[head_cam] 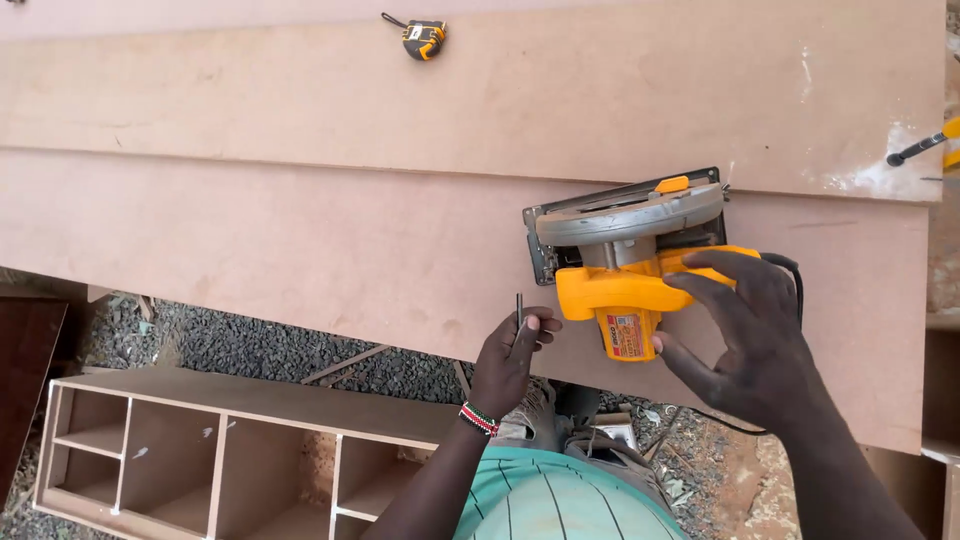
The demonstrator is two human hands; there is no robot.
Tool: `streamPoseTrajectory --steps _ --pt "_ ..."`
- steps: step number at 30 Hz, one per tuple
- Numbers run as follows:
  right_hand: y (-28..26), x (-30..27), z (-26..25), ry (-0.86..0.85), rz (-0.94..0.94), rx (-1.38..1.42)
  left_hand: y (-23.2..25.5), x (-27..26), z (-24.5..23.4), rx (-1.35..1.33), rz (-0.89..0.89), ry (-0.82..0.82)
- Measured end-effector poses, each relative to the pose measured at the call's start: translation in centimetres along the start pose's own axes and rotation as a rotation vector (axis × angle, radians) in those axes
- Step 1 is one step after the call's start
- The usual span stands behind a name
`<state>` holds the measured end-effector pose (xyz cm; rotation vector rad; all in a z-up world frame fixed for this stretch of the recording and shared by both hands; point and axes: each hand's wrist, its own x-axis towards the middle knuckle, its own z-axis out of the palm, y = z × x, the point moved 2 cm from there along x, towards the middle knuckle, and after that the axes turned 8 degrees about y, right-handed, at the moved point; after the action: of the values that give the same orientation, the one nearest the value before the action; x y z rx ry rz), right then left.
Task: Measuring a wooden board with a tape measure and cutting it with a circular saw
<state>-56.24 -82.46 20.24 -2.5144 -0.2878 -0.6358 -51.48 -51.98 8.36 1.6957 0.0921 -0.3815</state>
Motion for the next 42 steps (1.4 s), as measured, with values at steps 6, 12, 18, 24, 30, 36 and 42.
streamPoseTrajectory --steps 6,12,18,24,30,36,42 --pt "9.9 3.7 5.6 -0.731 0.172 0.069 -5.7 3.8 1.5 0.047 -0.224 0.151" --pt "7.7 9.4 4.5 -1.345 0.32 -0.118 -11.2 5.9 6.9 -0.088 -0.227 0.099" --pt "10.9 7.7 5.6 -1.472 0.263 0.02 -15.6 5.2 10.3 0.255 0.087 0.239" --pt "14.2 2.3 6.3 -1.175 0.198 0.023 -13.7 4.5 10.3 0.214 0.14 0.346" --pt "17.3 -2.7 0.3 -1.053 0.231 0.123 -15.4 2.9 17.2 0.263 0.166 0.47" --pt "20.2 -4.5 -9.8 -0.95 0.385 0.412 -11.2 -5.8 30.4 -0.218 -0.046 0.519" --pt "21.7 -5.4 -14.3 -1.086 0.435 0.373 -11.5 -16.0 35.5 -0.069 -0.293 0.553"
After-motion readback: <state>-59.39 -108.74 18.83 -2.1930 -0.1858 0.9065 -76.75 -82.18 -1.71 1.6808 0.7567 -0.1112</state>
